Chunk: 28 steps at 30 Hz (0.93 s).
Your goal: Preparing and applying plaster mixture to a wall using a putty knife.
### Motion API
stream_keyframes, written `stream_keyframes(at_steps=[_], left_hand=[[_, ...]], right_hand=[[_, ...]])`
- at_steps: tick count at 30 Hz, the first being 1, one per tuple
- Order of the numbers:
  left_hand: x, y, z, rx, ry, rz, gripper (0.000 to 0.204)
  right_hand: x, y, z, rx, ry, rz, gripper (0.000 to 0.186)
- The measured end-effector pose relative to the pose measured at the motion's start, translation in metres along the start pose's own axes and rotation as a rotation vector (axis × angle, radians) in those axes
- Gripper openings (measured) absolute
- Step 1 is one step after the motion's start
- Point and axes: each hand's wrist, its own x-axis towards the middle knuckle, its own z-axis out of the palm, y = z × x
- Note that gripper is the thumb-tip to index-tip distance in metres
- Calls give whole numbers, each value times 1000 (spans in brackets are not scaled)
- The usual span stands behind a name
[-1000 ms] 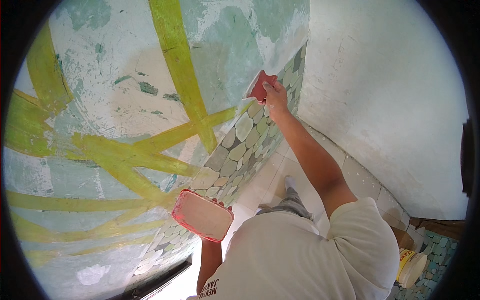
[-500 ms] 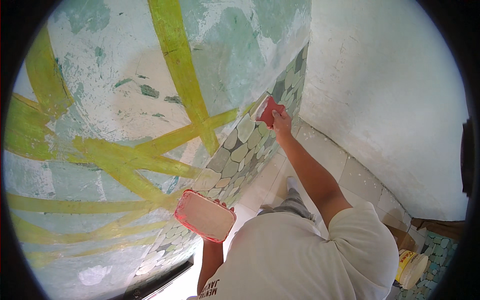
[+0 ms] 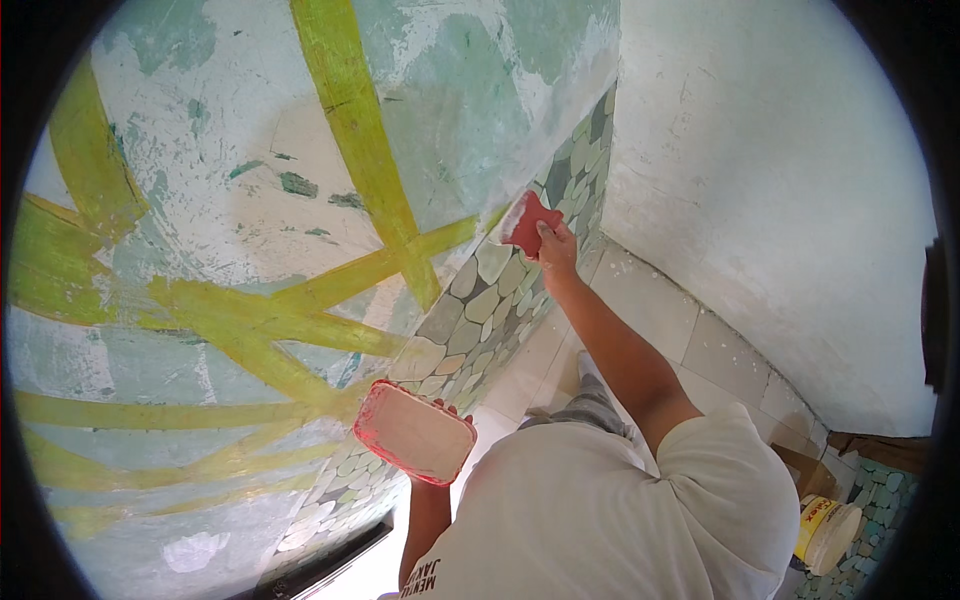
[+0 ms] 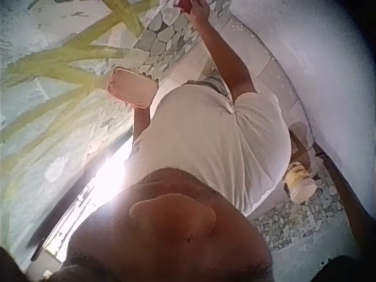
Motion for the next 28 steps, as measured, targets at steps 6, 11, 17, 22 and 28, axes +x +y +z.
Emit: stream_keyframes(at_steps=[6,11,17,22,28], left_hand=[[-1,-2,6,40,13,1,63],[1,-8,10,-27,-11,-23,65],[1,-8,10,-35,-15,-18,65],[2,-8,9,-10,3,-13,65],[0,-8,7,-32,-1,-34,65]], right_hand=[[30,2,-9,-114,167,176,15],[34,-8,-2,-14,74,209,15],[1,-22,6,51,-5,197,15],[7,-5,-7,29,143,257,16],[19,-15,9,-50,20,226,18]])
